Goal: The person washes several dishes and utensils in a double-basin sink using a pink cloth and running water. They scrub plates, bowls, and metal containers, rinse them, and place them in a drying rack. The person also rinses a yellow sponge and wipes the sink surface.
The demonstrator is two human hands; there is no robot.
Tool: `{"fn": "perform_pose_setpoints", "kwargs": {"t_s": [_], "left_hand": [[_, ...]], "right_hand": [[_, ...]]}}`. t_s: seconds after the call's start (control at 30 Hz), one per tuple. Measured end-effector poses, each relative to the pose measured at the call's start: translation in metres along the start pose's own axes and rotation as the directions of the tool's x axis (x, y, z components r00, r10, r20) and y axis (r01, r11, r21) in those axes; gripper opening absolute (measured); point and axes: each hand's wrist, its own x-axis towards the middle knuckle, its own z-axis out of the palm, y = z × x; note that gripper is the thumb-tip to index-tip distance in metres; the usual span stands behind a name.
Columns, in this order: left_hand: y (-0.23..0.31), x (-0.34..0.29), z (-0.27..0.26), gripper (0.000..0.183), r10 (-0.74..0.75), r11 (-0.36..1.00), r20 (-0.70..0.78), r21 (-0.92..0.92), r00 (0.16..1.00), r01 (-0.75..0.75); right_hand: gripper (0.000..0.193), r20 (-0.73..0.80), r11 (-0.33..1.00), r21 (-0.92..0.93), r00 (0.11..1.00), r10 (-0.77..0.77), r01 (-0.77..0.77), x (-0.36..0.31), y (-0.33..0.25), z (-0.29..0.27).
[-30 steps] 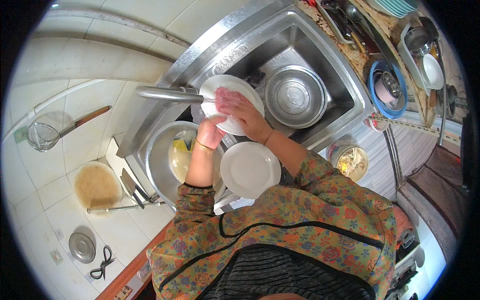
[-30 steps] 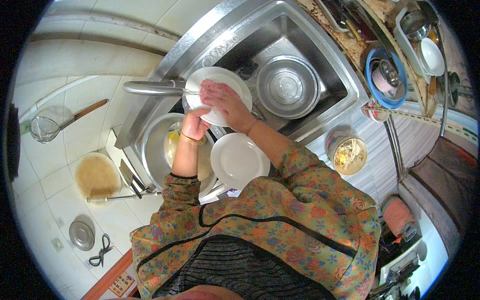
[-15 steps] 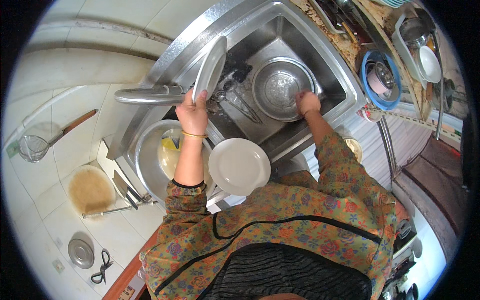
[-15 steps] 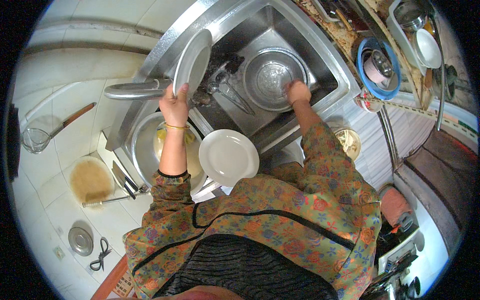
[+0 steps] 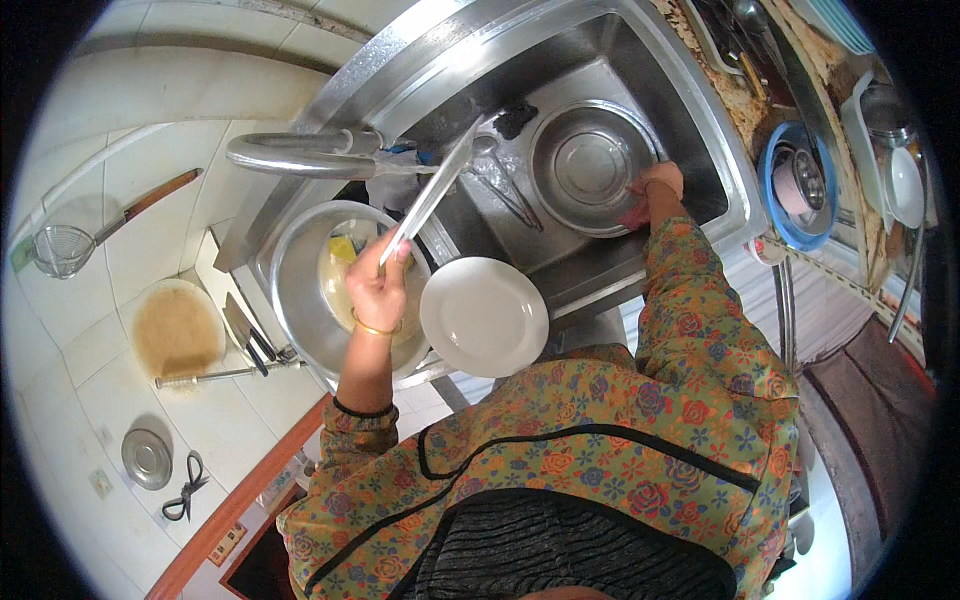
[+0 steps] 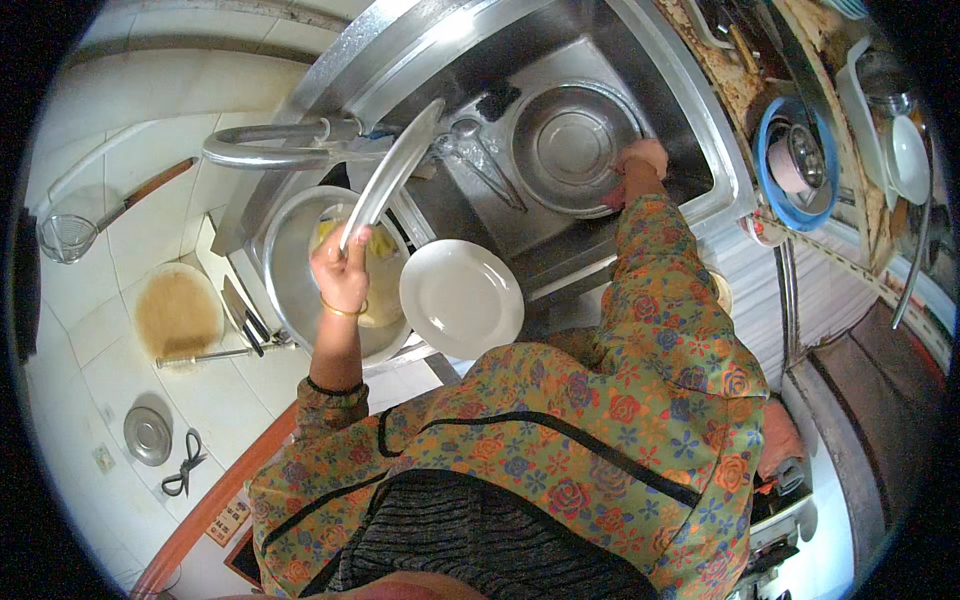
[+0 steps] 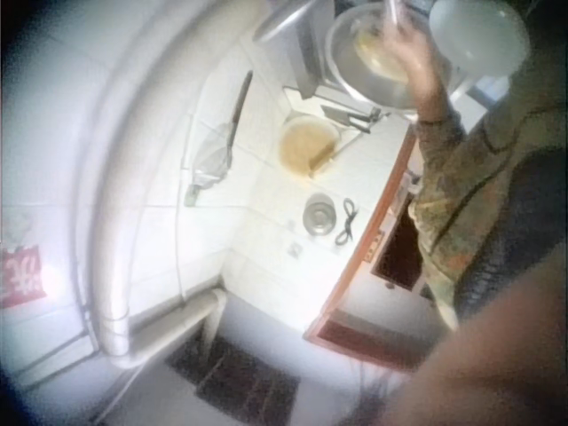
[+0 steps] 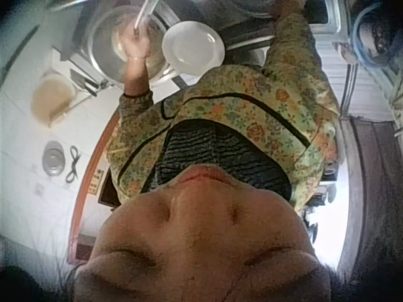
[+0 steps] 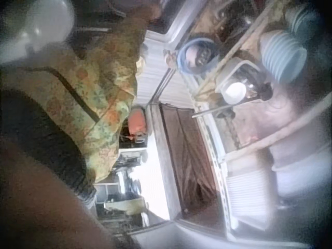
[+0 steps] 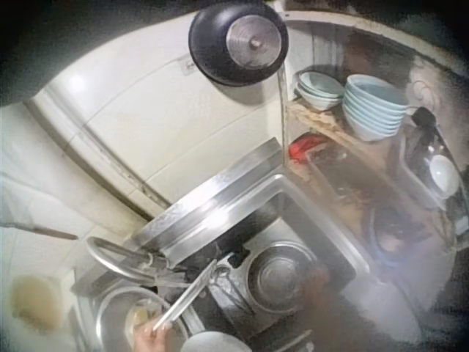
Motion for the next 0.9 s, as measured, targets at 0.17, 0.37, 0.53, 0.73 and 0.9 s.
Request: {"fn": "perform_pose_setpoints", "kwargs": {"t_s": [0.17, 0.37, 0.53, 0.73, 0.9], "left_hand": [[-0.007, -0.054, -0.01, 0.022, -0.061, 0.99, 0.1, -0.124, 0.993, 0.074], [-0.03, -0.111, 0.004, 0.04, 0.321, 0.921, 0.281, 0.13, 0.904, -0.367], [-0.046, -0.162, 0.007, 0.036, 0.338, 0.874, 0.439, 0.18, 0.832, -0.45], [-0.074, -0.209, 0.026, 0.047, 0.291, 0.859, 0.542, 0.216, 0.789, -0.465], [-0.092, -0.227, 0.038, 0.053, 0.237, 0.906, 0.583, 0.156, 0.777, -0.393]], "right_hand": [[0.057, 0.062, 0.987, 0.05, 0.987, 0.15, -0.153, 0.009, 0.007, 0.009], [0.065, 0.055, 0.948, -0.317, 0.998, -0.001, 0.019, 0.011, -0.003, 0.039], [0.049, -0.161, 0.991, -0.116, 0.986, 0.047, -0.067, -0.02, -0.007, 0.027], [0.034, -0.056, 0.992, -0.099, 0.995, -0.086, 0.08, -0.03, -0.007, 0.011], [0.033, -0.034, 0.968, -0.227, 0.993, -0.115, 0.104, -0.021, -0.007, 0.011]]}}
